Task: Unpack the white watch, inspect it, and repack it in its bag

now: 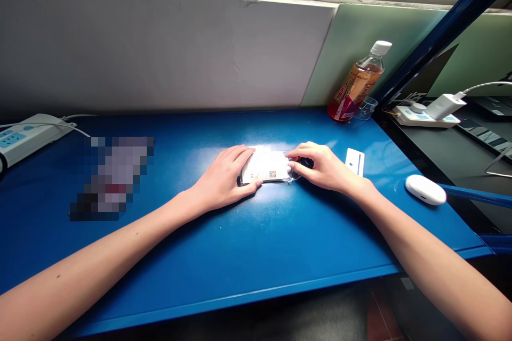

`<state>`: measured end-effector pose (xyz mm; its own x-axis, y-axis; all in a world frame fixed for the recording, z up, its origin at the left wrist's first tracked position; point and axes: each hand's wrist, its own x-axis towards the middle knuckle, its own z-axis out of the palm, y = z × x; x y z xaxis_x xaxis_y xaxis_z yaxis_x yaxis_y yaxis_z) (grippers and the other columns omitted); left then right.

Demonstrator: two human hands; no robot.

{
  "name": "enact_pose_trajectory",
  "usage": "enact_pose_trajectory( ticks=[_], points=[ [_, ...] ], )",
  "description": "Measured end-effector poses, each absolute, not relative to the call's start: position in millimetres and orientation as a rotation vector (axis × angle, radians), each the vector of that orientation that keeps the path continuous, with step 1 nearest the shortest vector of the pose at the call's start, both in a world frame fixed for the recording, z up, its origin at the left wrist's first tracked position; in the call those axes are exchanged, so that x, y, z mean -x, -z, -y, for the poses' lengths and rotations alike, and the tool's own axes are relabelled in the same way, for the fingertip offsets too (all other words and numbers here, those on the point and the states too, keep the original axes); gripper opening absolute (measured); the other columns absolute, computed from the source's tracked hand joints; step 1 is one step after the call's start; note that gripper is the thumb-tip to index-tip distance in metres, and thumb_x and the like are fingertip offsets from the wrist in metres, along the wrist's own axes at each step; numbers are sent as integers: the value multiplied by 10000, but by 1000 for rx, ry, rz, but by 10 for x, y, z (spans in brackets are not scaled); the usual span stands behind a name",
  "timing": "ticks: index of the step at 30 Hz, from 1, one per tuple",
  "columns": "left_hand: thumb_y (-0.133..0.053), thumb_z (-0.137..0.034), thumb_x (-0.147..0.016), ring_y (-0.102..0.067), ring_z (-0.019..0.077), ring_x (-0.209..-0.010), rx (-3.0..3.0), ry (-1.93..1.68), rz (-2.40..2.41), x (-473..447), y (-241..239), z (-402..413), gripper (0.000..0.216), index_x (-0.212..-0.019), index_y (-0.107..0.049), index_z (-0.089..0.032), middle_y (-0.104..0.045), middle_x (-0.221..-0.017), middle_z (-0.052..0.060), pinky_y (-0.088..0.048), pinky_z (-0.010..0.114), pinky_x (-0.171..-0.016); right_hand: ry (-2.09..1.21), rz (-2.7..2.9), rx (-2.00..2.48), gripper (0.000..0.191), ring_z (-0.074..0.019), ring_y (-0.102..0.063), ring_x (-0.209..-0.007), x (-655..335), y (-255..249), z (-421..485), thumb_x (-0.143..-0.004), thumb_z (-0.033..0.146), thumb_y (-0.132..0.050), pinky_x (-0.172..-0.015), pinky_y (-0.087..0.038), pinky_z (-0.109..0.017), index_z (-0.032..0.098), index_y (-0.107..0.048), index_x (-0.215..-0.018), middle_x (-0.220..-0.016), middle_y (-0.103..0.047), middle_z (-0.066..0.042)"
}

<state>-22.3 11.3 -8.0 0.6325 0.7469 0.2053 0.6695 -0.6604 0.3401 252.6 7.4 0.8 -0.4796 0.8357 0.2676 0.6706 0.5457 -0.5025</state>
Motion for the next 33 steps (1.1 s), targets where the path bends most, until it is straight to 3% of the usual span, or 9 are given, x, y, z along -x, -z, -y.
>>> enact_pose_trajectory(
  ticks=[5,12,20,26,33],
  points=[
    [-585,-628,-888,-436,386,-1381,-2599,-457,-1164,240,85,-122,759,-1459,-458,-145,-498,-1476,197,-378,546,-1129,-479,2301,1208,224,-240,-688,-915,-2535,-18,-81,-940,246,-588,-780,-520,-358,177,-759,-1068,-1025,-763,-105],
    [-538,-627,-919,-447,375,-1371,-2613,-457,-1140,237,67,-127,704,-1433,-483,-150,-519,-1454,200,-380,548,-1123,-584,2258,1188,237,-231,-704,-916,-2560,6,-109,-867,194,-645,-800,-523,-345,186,-750,-1079,-1025,-771,-87],
    [-531,-639,-919,-454,380,-1364,-2620,-468,-1136,234,69,-128,726,-1413,-502,-108,-528,-1439,215,-380,526,-1129,-630,2253,1177,251,-215,-679,-847,-2557,2,-105,-832,290,-726,-749,-498,-323,162,-747,-1047,-938,-751,-78],
    [-537,-635,-916,-460,380,-1355,-2628,-464,-1146,231,69,-125,723,-1408,-497,-107,-527,-1436,213,-385,526,-1124,-582,2263,1145,158,-205,-653,-804,-2541,41,-118,-882,272,-689,-726,-473,-321,164,-758,-974,-871,-739,-74],
    [-544,-627,-911,-474,396,-1336,-2621,-490,-1136,225,71,-124,685,-1376,-512,-123,-544,-1415,208,-401,555,-1099,-494,2317,1161,186,-226,-635,-823,-2565,-3,-108,-903,305,-681,-716,-467,-339,161,-740,-1004,-888,-736,-91]
  ],
)
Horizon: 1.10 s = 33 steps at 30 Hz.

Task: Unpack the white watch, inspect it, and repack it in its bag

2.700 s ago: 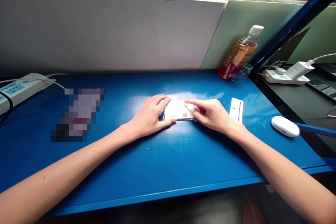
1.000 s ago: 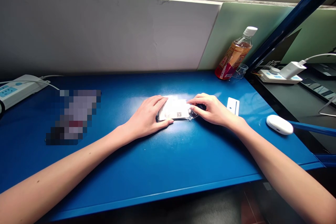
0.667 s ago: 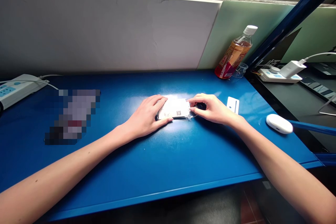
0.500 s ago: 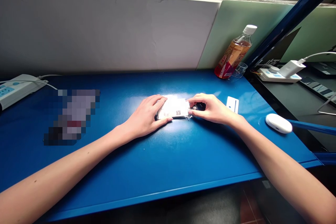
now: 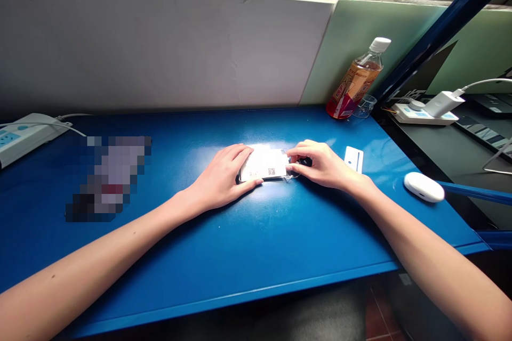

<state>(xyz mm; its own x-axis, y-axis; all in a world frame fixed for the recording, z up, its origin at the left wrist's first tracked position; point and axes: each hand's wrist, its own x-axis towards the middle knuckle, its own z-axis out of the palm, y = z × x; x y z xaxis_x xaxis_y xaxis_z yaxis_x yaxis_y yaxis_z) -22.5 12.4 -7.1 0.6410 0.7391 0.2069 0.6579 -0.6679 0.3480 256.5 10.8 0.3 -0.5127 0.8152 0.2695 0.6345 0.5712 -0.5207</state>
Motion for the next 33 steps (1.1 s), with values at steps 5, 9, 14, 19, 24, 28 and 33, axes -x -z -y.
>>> enact_pose_trajectory(
  ticks=[5,9,14,19,24,28,33],
  points=[
    [-545,-609,-919,-479,385,-1333,-2647,-492,-1122,226,80,-131,693,-1381,-501,-94,-544,-1412,220,-398,538,-1105,-482,2323,1193,222,-235,-648,-846,-2639,-32,-140,-904,328,-688,-718,-477,-338,178,-739,-1060,-934,-736,-92],
    [-545,-605,-917,-478,382,-1334,-2650,-508,-1119,223,82,-140,692,-1372,-510,-84,-554,-1402,219,-398,534,-1105,-481,2362,1199,205,-232,-653,-810,-2735,-69,-192,-907,338,-674,-706,-475,-344,190,-746,-1028,-930,-735,-89],
    [-565,-607,-904,-479,374,-1337,-2648,-494,-1130,227,90,-141,726,-1388,-509,-69,-546,-1413,224,-394,525,-1116,-478,2356,1172,217,-223,-654,-806,-2756,-84,-192,-885,343,-687,-708,-499,-338,188,-709,-1037,-912,-712,-75],
    [-603,-633,-872,-452,386,-1368,-2613,-507,-1135,239,111,-143,765,-1416,-509,-104,-532,-1439,216,-384,548,-1126,-417,2355,1071,526,-280,-637,-1023,-2639,23,-145,-826,338,-747,-887,-521,-419,171,-581,-1296,-1110,-686,-121],
    [-621,-623,-863,-461,390,-1360,-2612,-532,-1111,240,121,-152,743,-1411,-520,-132,-541,-1429,207,-389,558,-1120,-376,2320,1041,418,-305,-624,-1067,-2565,134,-138,-832,295,-727,-902,-523,-449,151,-638,-1214,-1164,-672,-160],
    [-616,-615,-873,-458,378,-1364,-2635,-523,-1108,234,115,-145,735,-1394,-526,-104,-538,-1425,213,-384,524,-1129,-348,2288,1085,352,-303,-639,-1016,-2532,121,-117,-843,263,-694,-854,-526,-438,148,-654,-1173,-1066,-717,-143],
    [-613,-610,-873,-468,371,-1353,-2639,-504,-1119,227,92,-134,731,-1380,-527,-91,-549,-1411,212,-378,510,-1135,-354,2290,1119,282,-282,-645,-957,-2522,72,-100,-805,239,-705,-824,-515,-413,173,-662,-1076,-1006,-738,-106]
  ],
)
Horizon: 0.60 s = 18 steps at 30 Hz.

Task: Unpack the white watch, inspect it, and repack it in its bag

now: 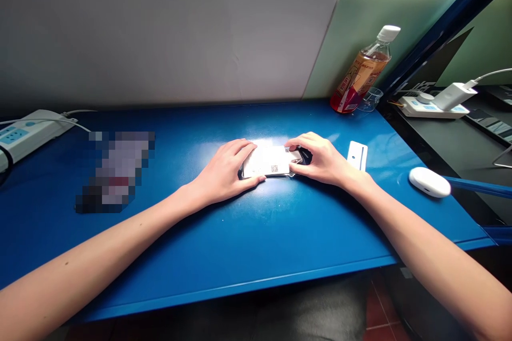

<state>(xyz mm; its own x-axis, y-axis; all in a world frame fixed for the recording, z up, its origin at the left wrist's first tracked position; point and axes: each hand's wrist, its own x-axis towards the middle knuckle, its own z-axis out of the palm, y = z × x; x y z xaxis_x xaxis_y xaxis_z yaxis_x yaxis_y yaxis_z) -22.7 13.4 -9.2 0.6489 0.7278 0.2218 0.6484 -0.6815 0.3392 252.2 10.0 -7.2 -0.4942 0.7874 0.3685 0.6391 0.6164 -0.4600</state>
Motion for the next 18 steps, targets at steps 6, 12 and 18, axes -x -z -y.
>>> enact_pose_trajectory(
  ticks=[6,12,18],
  points=[
    [-616,-602,-873,-478,366,-1342,-2650,-503,-1101,225,80,-137,708,-1361,-534,-95,-558,-1403,212,-386,517,-1123,-360,2346,1183,314,-252,-652,-905,-2637,6,-128,-775,322,-764,-778,-501,-370,190,-652,-1037,-1003,-731,-81],
    [-602,-606,-878,-479,359,-1341,-2642,-491,-1111,220,66,-136,688,-1346,-539,-107,-556,-1408,206,-384,510,-1125,-367,2450,1230,248,-251,-642,-907,-2731,-60,-136,-823,375,-732,-769,-508,-369,202,-680,-992,-1001,-678,-88],
    [-602,-603,-873,-477,375,-1341,-2626,-505,-1108,212,67,-134,683,-1342,-537,-112,-561,-1395,211,-386,529,-1119,-436,2395,1133,379,-291,-635,-1087,-2681,24,-132,-834,438,-740,-951,-525,-448,242,-680,-1153,-1213,-615,-112]
  ],
)
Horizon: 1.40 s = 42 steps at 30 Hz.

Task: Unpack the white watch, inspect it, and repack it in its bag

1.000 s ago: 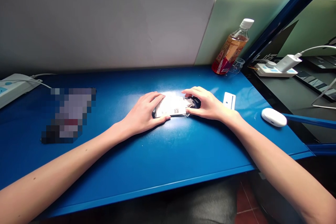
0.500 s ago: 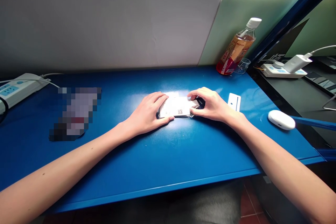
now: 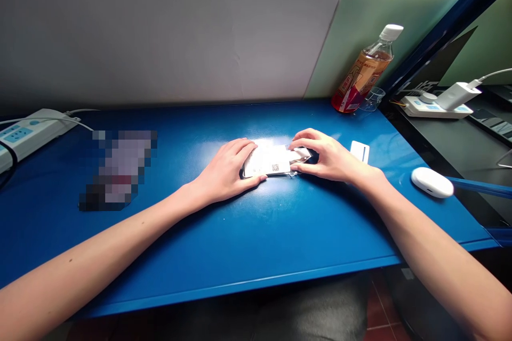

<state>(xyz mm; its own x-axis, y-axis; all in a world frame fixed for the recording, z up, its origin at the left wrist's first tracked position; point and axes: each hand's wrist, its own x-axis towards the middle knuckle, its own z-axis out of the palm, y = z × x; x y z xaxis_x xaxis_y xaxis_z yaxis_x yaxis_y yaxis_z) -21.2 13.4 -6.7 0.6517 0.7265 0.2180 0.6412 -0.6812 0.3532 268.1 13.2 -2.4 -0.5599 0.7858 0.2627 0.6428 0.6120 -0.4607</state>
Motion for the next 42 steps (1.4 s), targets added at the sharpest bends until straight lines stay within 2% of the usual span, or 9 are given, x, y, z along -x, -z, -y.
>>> enact_pose_trajectory(
  ticks=[4,9,14,17,23,27,35,37,42],
  points=[
    [-604,-593,-872,-480,378,-1334,-2620,-520,-1095,203,75,-133,665,-1336,-538,-121,-561,-1393,211,-388,539,-1113,-455,2376,1139,318,-300,-631,-1099,-2656,51,-128,-862,408,-716,-966,-520,-472,245,-682,-1132,-1208,-607,-117],
    [-621,-569,-870,-497,371,-1313,-2605,-525,-1102,209,70,-136,629,-1315,-546,-130,-571,-1376,202,-395,531,-1106,-457,2410,1146,245,-278,-638,-1034,-2664,-13,-129,-856,410,-703,-880,-525,-406,209,-655,-988,-1191,-621,-127],
    [-607,-578,-875,-488,376,-1325,-2613,-517,-1114,223,73,-137,648,-1316,-536,-109,-564,-1381,214,-392,531,-1110,-381,2412,1239,191,-214,-637,-766,-2735,-82,-147,-824,323,-696,-664,-458,-313,199,-653,-962,-895,-703,-56],
    [-606,-581,-871,-491,375,-1323,-2607,-515,-1131,222,79,-139,657,-1317,-533,-103,-561,-1384,217,-393,526,-1112,-320,2345,1330,199,-186,-614,-676,-2780,-97,-162,-803,330,-700,-597,-406,-288,201,-657,-948,-808,-697,-26],
    [-619,-563,-860,-482,375,-1334,-2587,-527,-1132,215,73,-140,650,-1317,-536,-107,-563,-1385,213,-385,529,-1122,-54,2137,1515,213,-219,-639,-647,-2783,-85,-181,-865,396,-629,-584,-409,-313,199,-667,-938,-786,-722,-64],
    [-624,-547,-857,-479,375,-1339,-2578,-521,-1136,215,66,-127,642,-1340,-534,-135,-559,-1395,197,-388,538,-1119,-73,2042,1474,202,-245,-689,-737,-2747,-51,-184,-908,386,-590,-639,-464,-337,205,-660,-963,-887,-750,-85],
    [-639,-646,-837,-438,384,-1371,-2588,-545,-1123,217,78,-111,770,-1392,-486,-136,-500,-1443,210,-387,546,-1126,-147,2186,1241,209,-255,-692,-878,-2667,52,-173,-965,376,-548,-741,-513,-357,208,-615,-1071,-1023,-731,-107],
    [-649,-592,-849,-480,364,-1314,-2581,-673,-1152,222,77,-100,678,-1325,-509,-130,-514,-1390,211,-439,522,-1079,-163,2217,1212,214,-259,-688,-904,-2638,61,-159,-975,379,-540,-770,-517,-366,208,-608,-1084,-1042,-728,-113],
    [-591,-378,-891,-578,297,-1066,-2621,-1075,-1260,237,12,-14,204,-1010,-576,-213,-609,-1092,120,-517,494,-928,-151,2219,1194,212,-269,-684,-919,-2559,51,-106,-982,374,-529,-784,-522,-389,212,-608,-1094,-1043,-733,-116]
  ],
)
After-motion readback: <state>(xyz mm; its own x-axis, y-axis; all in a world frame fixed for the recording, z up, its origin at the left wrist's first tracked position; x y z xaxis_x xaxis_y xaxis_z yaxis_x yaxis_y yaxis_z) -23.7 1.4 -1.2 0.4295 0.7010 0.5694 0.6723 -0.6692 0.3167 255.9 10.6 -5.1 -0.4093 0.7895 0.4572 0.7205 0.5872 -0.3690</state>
